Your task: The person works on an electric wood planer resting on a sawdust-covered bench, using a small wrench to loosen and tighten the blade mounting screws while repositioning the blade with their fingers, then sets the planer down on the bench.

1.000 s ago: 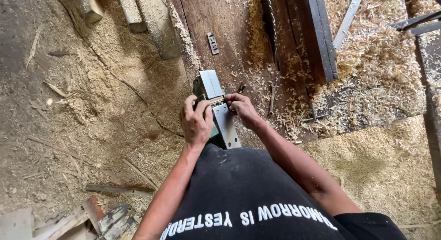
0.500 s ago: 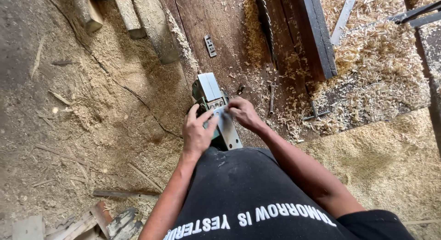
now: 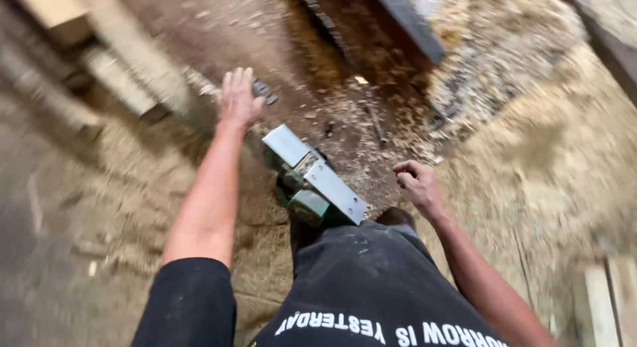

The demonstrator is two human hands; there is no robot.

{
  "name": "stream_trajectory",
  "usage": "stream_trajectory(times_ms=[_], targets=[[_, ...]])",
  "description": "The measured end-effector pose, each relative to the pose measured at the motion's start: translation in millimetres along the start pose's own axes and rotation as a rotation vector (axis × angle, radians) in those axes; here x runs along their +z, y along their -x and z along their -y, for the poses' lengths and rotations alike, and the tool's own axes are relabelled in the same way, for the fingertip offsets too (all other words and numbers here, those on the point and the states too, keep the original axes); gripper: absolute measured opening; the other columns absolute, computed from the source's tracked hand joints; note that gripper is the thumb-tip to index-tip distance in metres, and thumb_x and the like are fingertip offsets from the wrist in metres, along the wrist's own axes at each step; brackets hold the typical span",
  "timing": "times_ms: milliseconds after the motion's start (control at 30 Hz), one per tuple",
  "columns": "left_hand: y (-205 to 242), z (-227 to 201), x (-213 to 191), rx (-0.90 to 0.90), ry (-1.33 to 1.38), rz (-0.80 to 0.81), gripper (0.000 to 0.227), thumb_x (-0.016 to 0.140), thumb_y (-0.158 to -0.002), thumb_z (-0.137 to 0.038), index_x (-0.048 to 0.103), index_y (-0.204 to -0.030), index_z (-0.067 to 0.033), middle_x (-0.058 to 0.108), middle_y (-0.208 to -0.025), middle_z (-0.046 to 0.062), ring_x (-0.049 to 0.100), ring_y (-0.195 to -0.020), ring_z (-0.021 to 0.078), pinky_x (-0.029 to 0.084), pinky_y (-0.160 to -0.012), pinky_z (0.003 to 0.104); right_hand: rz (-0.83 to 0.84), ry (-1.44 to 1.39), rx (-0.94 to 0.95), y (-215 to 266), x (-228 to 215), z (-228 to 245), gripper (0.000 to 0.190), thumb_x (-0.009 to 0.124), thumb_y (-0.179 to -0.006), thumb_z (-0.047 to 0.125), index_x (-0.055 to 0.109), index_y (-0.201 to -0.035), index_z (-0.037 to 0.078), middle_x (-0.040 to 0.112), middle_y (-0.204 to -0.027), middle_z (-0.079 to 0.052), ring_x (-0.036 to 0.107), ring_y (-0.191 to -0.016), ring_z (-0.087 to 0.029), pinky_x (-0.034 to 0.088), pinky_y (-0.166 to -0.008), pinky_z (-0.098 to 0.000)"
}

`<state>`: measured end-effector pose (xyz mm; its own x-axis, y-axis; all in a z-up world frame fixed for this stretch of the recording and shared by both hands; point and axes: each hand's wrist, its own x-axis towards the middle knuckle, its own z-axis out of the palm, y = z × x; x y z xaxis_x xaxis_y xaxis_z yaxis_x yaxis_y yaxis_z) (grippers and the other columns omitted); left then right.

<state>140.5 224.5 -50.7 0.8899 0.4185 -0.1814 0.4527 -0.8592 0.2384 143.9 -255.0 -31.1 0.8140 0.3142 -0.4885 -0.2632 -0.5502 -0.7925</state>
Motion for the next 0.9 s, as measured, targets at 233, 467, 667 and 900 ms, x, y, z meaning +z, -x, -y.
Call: stream_trajectory(times_ms=[233, 467, 667, 900], targets=[[-39.5, 53.7, 26.4, 0.666, -0.113, -0.100, 0.040, 0.072, -0.097, -0.022, 0.065, -0.136, -0.0157, 0.061, -0.148, 0.010, 0.053, -0.138, 0.0272, 0.043, -0.116, 0.044, -0.428, -0.342, 0.091, 116.9, 4.5, -81.3, 0.016, 0.060, -0.095, 0.004, 0.071, -0.105, -0.001, 0.069, -0.084, -0.006, 0.064, -0.074, -0.013, 0.054, -0.067, -0.0290], [-13.9, 33.7, 8.2, 0.037, 0.579, -0.210, 0.010, 0.069, -0.097, -0.017, 0.063, -0.100, -0.0098, 0.069, -0.097, 0.007, 0.068, -0.088, 0.0226, 0.061, -0.077, 0.042, -0.603, -0.439, 0.235, 156.8, 21.1, -93.3, 0.017, 0.061, -0.096, 0.006, 0.071, -0.108, -0.001, 0.071, -0.090, -0.009, 0.068, -0.077, -0.017, 0.059, -0.071, -0.0325], [111.3, -91.0, -122.9, -0.099, 1.848, 0.159, 0.030, 0.062, -0.098, 0.000, 0.060, -0.127, 0.0076, 0.070, -0.094, 0.015, 0.070, -0.076, 0.0197, 0.063, -0.068, 0.033, -0.269, -0.094, -0.192, 115.0, 11.8, 100.6, 0.030, 0.069, -0.095, 0.017, 0.066, -0.122, 0.003, 0.072, -0.108, -0.012, 0.071, -0.097, -0.019, 0.063, -0.084, -0.0332], [232.6, -192.7, -177.4, -0.077, 1.764, 0.294, 0.053, 0.066, -0.093, -0.002, 0.050, -0.143, 0.0070, 0.075, -0.089, 0.013, 0.073, -0.076, 0.0146, 0.063, -0.068, 0.030, 0.644, -0.664, -0.398, 80.9, -3.3, 221.4, 0.092, 0.091, -0.077, 0.015, 0.040, -0.155, 0.014, 0.059, -0.138, -0.003, 0.062, -0.121, -0.019, 0.056, -0.100, -0.0375]])
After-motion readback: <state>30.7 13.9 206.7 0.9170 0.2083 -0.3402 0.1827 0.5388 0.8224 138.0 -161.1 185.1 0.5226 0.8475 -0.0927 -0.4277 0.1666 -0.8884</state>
